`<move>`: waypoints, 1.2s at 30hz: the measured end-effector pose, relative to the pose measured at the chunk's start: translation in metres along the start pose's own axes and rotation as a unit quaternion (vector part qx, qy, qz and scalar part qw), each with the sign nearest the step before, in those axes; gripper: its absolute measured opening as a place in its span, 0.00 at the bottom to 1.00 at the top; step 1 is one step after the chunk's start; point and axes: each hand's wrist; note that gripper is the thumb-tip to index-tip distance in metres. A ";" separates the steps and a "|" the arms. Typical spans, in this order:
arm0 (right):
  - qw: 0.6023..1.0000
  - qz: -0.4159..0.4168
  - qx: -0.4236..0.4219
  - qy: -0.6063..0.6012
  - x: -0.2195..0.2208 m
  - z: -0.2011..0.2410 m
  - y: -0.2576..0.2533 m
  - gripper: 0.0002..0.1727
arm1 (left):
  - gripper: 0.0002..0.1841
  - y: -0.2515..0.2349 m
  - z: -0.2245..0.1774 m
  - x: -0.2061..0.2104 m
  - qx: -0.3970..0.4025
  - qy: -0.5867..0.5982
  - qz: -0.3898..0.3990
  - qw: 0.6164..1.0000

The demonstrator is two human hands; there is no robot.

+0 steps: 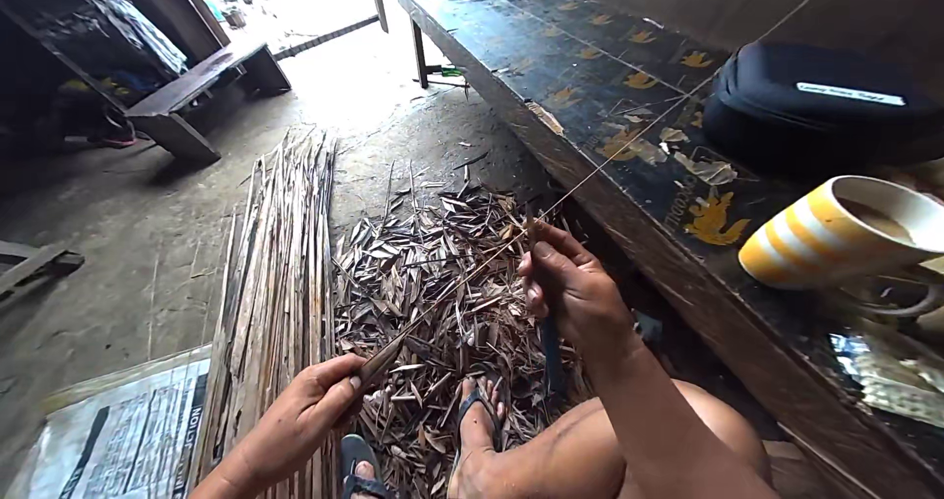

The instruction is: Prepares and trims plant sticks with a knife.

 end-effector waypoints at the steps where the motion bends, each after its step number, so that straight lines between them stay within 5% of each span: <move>1: 1.000 0.020 0.015 0.008 0.003 -0.004 0.003 0.19 | 0.16 0.000 -0.001 0.000 0.001 0.005 0.002 1.000; 4: 0.996 0.070 0.048 0.001 0.012 -0.020 0.009 0.20 | 0.17 0.001 -0.004 -0.002 -0.002 0.015 0.024 1.000; 8: 0.999 0.037 -0.004 -0.007 0.002 -0.006 0.001 0.18 | 0.21 0.005 -0.003 -0.010 -0.026 0.083 0.098 0.991; 15: 0.991 0.126 0.049 0.012 0.012 -0.027 0.014 0.20 | 0.21 0.004 0.001 -0.022 -0.068 0.245 0.249 0.935; 18: 0.995 0.093 0.035 0.014 0.007 -0.015 0.007 0.18 | 0.20 0.004 0.002 -0.024 -0.090 0.295 0.288 0.907; 22: 0.999 0.050 0.010 -0.003 -0.004 0.006 -0.007 0.17 | 0.21 0.006 0.002 -0.027 -0.097 0.343 0.306 0.883; 27: 0.989 0.130 0.068 0.030 0.010 -0.010 0.006 0.21 | 0.22 0.001 0.001 -0.025 -0.112 0.368 0.318 0.866; 36: 1.000 0.024 0.007 0.005 -0.017 0.019 -0.018 0.20 | 0.22 0.006 0.013 -0.024 -0.140 0.313 0.318 0.884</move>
Point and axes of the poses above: each hand's wrist, its own y-axis away from the middle knuckle, its own x-axis out of the palm, z = x × y, and after that the axes turned 11 degrees about z, right-handed
